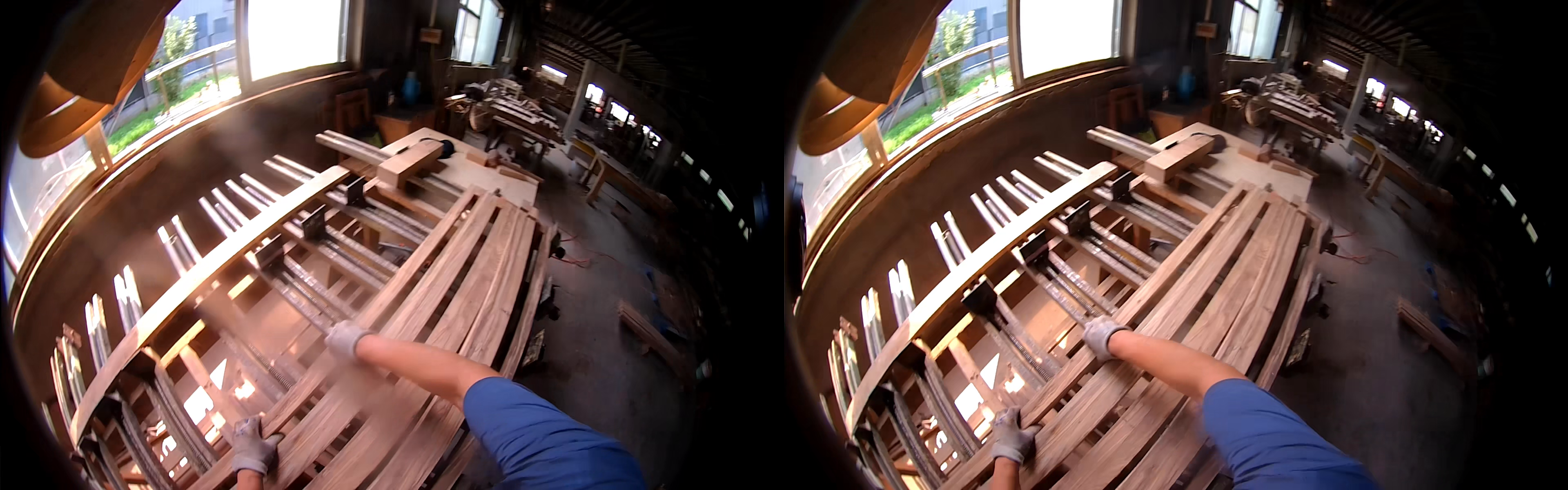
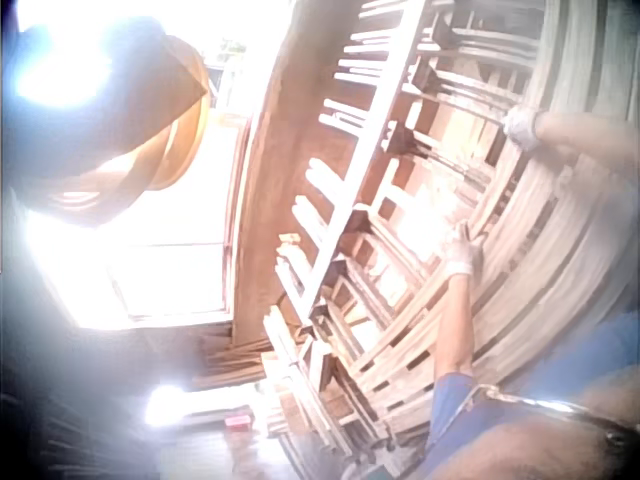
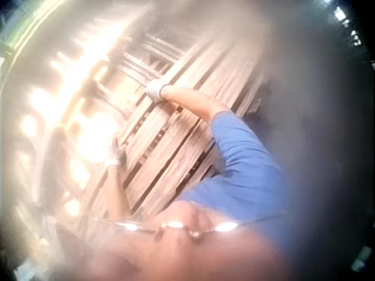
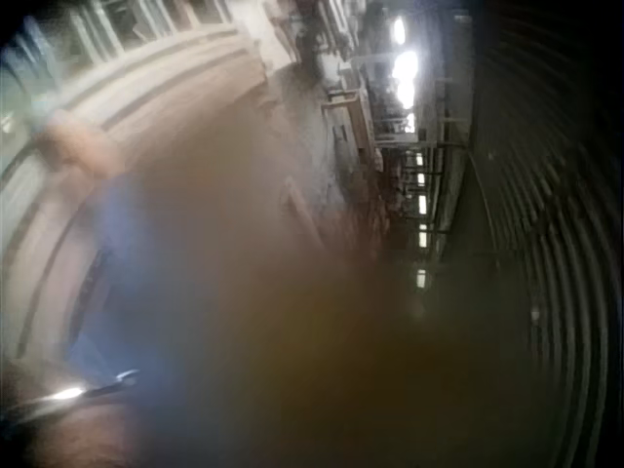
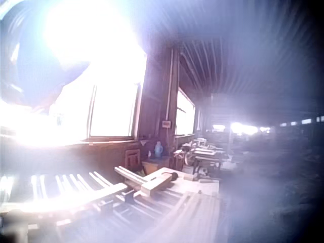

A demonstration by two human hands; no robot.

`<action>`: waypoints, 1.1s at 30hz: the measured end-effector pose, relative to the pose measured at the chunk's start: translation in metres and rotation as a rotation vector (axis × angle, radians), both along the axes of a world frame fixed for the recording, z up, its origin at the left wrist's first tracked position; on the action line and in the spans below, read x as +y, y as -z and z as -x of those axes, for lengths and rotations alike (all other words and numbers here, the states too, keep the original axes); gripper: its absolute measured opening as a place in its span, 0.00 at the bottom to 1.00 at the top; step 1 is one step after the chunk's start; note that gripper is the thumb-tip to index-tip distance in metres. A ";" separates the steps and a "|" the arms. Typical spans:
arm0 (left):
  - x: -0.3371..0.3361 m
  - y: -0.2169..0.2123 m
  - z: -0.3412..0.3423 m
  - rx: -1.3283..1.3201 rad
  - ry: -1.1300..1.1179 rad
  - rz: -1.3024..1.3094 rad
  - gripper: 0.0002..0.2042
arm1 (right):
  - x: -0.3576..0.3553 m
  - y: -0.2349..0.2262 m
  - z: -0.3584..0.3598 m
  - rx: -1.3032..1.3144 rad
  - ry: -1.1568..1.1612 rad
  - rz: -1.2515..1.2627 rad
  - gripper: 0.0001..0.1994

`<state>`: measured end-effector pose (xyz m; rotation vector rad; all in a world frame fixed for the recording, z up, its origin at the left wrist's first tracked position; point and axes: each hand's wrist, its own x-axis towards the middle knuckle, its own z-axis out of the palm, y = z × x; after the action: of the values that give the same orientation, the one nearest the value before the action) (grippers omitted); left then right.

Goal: The person assembles wooden planks by applying glue to small blocks and nailing them to a long plank. They then move the plank to a clamping jig and secure it with clamps and a mallet.

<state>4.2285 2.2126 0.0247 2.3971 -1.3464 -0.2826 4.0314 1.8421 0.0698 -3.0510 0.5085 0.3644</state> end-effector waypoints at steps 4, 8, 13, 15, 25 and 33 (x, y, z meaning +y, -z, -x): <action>-0.014 -0.035 0.019 0.020 -0.006 -0.168 0.37 | -0.001 -0.009 0.032 -0.104 0.154 -0.260 0.33; -0.003 -0.060 0.018 -0.066 -0.076 -0.341 0.40 | 0.011 0.007 0.059 -0.286 0.122 -0.225 0.34; 0.026 -0.059 0.026 0.034 -0.223 -0.298 0.38 | 0.018 0.019 0.059 -0.381 0.085 -0.176 0.35; 0.024 -0.063 0.028 0.055 -0.229 -0.304 0.37 | 0.015 0.019 0.058 -0.363 0.086 -0.170 0.35; 0.023 -0.065 0.022 0.007 -0.196 -0.326 0.39 | 0.026 0.008 0.059 -0.237 0.197 -0.165 0.45; 0.042 -0.068 0.051 -0.098 -0.114 0.181 0.38 | 0.103 -0.045 0.129 -0.395 0.088 -0.439 0.39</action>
<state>4.1770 2.2550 0.0932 2.3502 -1.2148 -0.0112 3.9027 1.9456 0.1148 -2.5687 0.4611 -0.1189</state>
